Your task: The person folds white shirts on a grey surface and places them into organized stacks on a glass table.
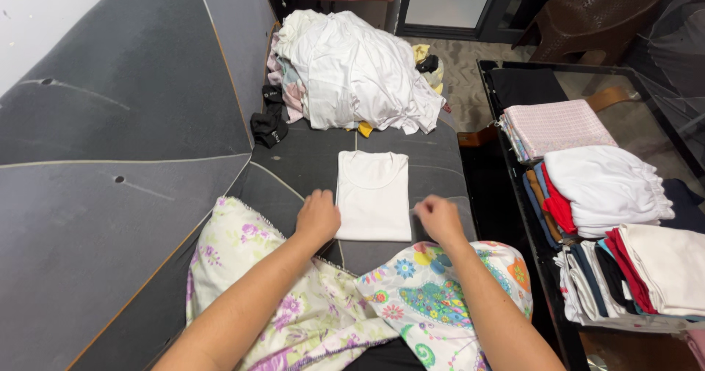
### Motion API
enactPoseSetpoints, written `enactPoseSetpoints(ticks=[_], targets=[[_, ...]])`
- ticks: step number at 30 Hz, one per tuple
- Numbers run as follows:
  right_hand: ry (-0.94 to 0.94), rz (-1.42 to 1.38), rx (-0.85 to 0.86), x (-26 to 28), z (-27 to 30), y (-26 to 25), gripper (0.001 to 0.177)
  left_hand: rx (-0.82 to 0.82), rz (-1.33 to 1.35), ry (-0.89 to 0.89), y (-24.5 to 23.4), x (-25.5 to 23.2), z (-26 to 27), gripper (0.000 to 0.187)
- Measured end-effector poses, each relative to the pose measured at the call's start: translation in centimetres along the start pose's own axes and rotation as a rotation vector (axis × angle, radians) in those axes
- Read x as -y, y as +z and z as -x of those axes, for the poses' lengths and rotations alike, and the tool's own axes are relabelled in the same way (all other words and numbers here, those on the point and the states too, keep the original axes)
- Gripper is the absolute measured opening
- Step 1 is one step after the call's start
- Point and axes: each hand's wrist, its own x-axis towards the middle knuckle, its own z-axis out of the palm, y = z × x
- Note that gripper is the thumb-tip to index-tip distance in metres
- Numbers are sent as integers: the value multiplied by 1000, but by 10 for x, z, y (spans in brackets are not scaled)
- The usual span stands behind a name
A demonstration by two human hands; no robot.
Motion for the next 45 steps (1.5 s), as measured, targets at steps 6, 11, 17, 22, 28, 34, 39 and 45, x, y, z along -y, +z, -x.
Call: enactPoseSetpoints(ticks=[6,11,17,22,28,34,39,45], targets=[[-361,142,-269,20,-35,35,28,-54,-129,249,16,-36,-32,30],[-449,292,-224,20,-71,83,50,-174,-100,294,56,-43,-70,71],[-320,295,-205,20,-72,100,62,-136,-2,253,64,-32,-82,68],[-272,298,-158,27,-75,92,67,-173,-28,294,53,-32,-78,63],[-229,317,-133,31,-83,89,68,-179,-76,299,47,-36,-85,60],[-181,326,-95,35,-92,84,65,-165,-86,259,44,-37,-99,57],[-139,283,-69,30,-104,79,61,-169,-70,251,47,-29,-114,56],[-235,145,-40,0,-120,68,61,-241,288,254,59,-2,-133,58]])
